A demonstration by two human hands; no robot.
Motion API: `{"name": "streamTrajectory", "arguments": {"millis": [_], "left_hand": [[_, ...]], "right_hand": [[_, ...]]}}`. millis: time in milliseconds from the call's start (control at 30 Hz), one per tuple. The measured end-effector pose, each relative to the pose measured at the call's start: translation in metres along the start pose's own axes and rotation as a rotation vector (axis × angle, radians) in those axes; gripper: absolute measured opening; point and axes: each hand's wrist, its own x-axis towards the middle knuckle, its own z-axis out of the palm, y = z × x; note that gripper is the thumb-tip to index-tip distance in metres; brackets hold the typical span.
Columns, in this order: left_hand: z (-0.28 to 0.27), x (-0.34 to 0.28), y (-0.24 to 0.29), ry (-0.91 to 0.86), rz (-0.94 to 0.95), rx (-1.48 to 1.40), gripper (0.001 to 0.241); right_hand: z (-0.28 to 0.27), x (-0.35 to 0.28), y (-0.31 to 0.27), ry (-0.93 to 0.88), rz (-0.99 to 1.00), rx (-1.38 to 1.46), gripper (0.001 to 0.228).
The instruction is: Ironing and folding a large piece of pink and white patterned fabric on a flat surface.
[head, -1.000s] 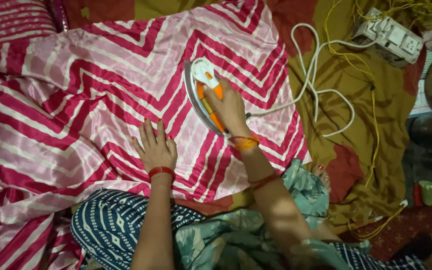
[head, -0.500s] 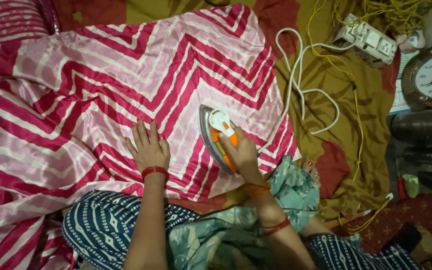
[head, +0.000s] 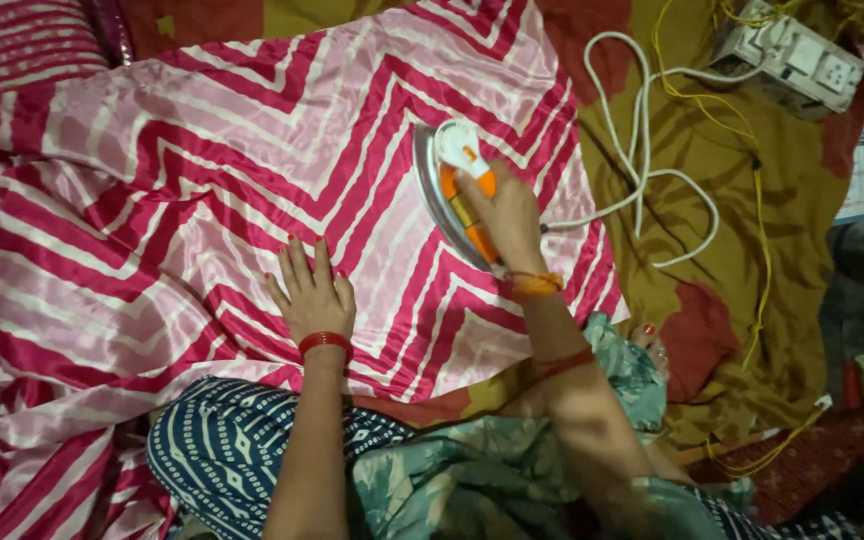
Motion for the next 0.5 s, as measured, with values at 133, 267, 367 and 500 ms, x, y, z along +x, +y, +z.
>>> {"name": "streamTrajectory", "arguments": {"millis": [133,267,367,500], "left_hand": [[0.0,0.0,-0.001,-0.01,0.008,-0.014,0.057],[-0.002,0.001,0.001,-0.007,-0.006,-0.017,0.058],[-0.002,-0.002,0.0,0.003,0.0,-0.021,0.06],[-0.002,-0.002,-0.001,0.011,0.003,-0.035,0.059]], "right_hand": [[-0.001,0.008,-0.005,-0.019,0.121,0.046,0.054],[-0.004,-0.015,0.007,0.025,0.06,0.028,0.052],[-0.019,-0.047,0.002,-0.017,0.156,0.109,0.052],[-0.033,-0.09,0.013,-0.054,0.372,0.214,0.05]]}}
